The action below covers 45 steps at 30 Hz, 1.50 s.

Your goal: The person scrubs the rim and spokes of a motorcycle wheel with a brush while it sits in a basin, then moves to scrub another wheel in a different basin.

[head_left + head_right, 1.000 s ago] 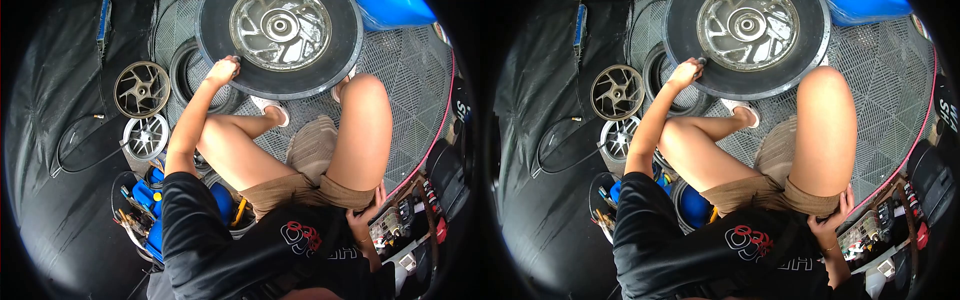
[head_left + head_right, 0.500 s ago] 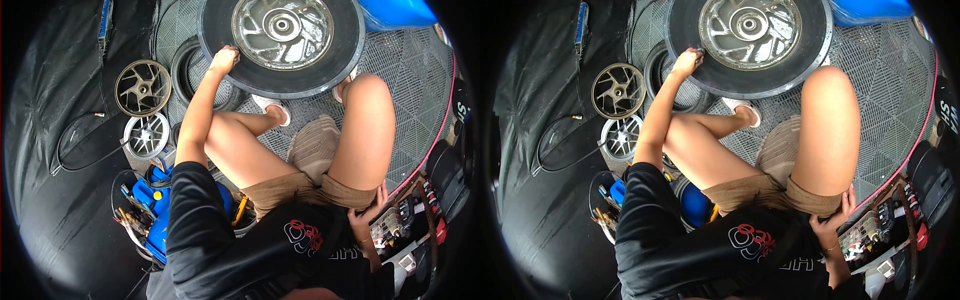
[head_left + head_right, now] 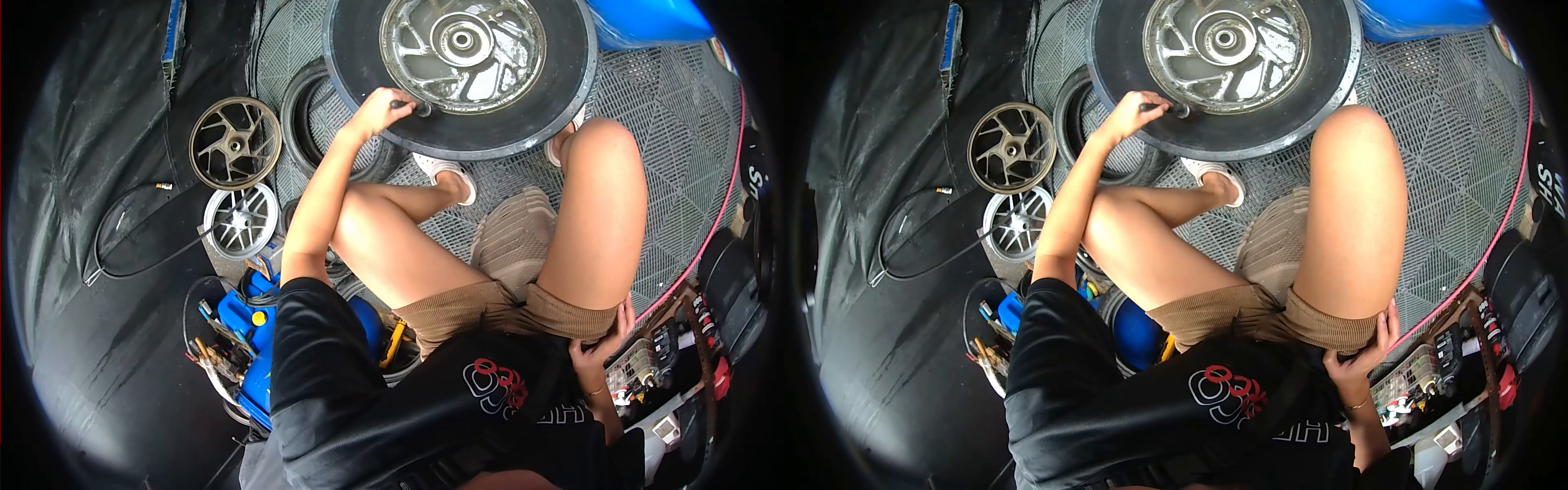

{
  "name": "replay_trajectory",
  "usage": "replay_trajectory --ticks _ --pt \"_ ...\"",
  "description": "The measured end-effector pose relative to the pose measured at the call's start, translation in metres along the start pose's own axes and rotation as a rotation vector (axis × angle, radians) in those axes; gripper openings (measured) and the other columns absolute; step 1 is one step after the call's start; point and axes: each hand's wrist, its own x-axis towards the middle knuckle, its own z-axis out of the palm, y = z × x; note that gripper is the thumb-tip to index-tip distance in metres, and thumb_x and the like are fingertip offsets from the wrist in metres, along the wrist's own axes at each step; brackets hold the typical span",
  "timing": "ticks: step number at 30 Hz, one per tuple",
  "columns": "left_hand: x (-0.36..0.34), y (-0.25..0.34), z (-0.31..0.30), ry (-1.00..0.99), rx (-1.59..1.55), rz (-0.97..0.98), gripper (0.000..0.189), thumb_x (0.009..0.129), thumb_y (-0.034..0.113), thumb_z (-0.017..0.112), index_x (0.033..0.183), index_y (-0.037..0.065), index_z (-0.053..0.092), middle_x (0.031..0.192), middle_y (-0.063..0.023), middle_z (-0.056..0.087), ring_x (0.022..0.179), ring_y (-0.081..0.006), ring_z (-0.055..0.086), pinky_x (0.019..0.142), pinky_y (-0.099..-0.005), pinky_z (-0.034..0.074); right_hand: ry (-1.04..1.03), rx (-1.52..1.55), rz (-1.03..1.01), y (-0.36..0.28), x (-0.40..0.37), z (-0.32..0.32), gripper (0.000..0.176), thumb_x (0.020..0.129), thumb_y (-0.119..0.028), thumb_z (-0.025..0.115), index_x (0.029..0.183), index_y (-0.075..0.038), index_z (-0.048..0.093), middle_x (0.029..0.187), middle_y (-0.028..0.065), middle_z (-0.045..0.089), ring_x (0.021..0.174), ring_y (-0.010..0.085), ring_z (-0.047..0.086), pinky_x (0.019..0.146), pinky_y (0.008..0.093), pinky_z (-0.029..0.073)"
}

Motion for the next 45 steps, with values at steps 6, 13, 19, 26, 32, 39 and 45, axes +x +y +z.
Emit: replay_trajectory --ticks 6,13,19,26,32,39,45 --pt "0.007 -0.022 -0.035 0.254 0.328 -0.118 0.019 0.075 0.013 0.057 0.087 -0.001 0.062 0.083 -0.0157 0.061 0.081 -0.0301 0.058 0.073 -0.0327 0.045 0.000 0.009 0.002 -0.001 0.000 0.001 0.073 0.065 -0.028 0.060 0.124 0.001 0.027 0.124 0.0289 0.031 0.116 0.0397 0.031 0.096 0.0475 0.026" --pt "0.026 -0.062 -0.027 0.321 0.535 0.002 0.018 0.076 0.017 0.058 0.088 0.004 0.062 0.073 -0.0121 0.056 0.076 -0.0282 0.054 0.070 -0.0359 0.043 -0.014 0.001 0.018 0.001 -0.001 0.000 0.074 0.066 -0.029 0.060 0.124 0.001 0.027 0.125 0.0296 0.029 0.116 0.0399 0.030 0.096 0.0473 0.024" --pt "0.036 -0.041 -0.015 0.145 0.505 -0.100 0.021 0.077 0.021 0.055 0.084 0.002 0.063 0.078 -0.0142 0.061 0.078 -0.0294 0.057 0.072 -0.0345 0.045 0.007 0.014 0.024 0.000 -0.001 0.001 0.074 0.067 -0.031 0.060 0.124 0.001 0.027 0.125 0.0296 0.029 0.116 0.0401 0.030 0.095 0.0477 0.025" --pt "0.038 -0.007 0.011 -0.051 -0.011 -0.175 0.022 0.073 0.022 0.059 0.087 0.006 0.065 0.080 -0.0160 0.062 0.078 -0.0298 0.059 0.074 -0.0347 0.045 -0.003 -0.013 0.010 0.001 -0.001 -0.001 0.074 0.069 -0.036 0.059 0.124 0.001 0.027 0.124 0.0295 0.030 0.116 0.0401 0.031 0.094 0.0480 0.026" --pt "0.045 0.014 0.034 -0.070 -0.219 -0.156 0.023 0.076 0.018 0.058 0.093 0.004 0.063 0.083 -0.0122 0.064 0.074 -0.0191 0.062 0.070 -0.0289 0.047 0.018 0.004 0.024 0.001 -0.002 0.001 0.074 0.068 -0.035 0.058 0.124 0.002 0.027 0.124 0.0291 0.030 0.116 0.0400 0.031 0.095 0.0481 0.025" --pt "0.078 0.023 0.040 -0.030 -0.034 0.065 0.023 0.077 0.018 0.057 0.095 0.005 0.063 0.091 -0.0120 0.062 0.081 -0.0256 0.059 0.073 -0.0315 0.045 0.004 0.011 0.013 0.003 -0.002 0.000 0.074 0.068 -0.033 0.059 0.124 0.002 0.026 0.125 0.0294 0.029 0.116 0.0397 0.031 0.096 0.0482 0.025" --pt "0.118 0.011 0.057 -0.106 0.283 0.148 0.022 0.078 0.020 0.055 0.095 0.006 0.061 0.090 -0.0125 0.059 0.085 -0.0294 0.056 0.076 -0.0365 0.045 -0.045 -0.033 0.052 -0.001 -0.002 -0.006 0.076 0.068 -0.034 0.060 0.125 0.001 0.025 0.125 0.0286 0.028 0.117 0.0395 0.029 0.095 0.0478 0.025"
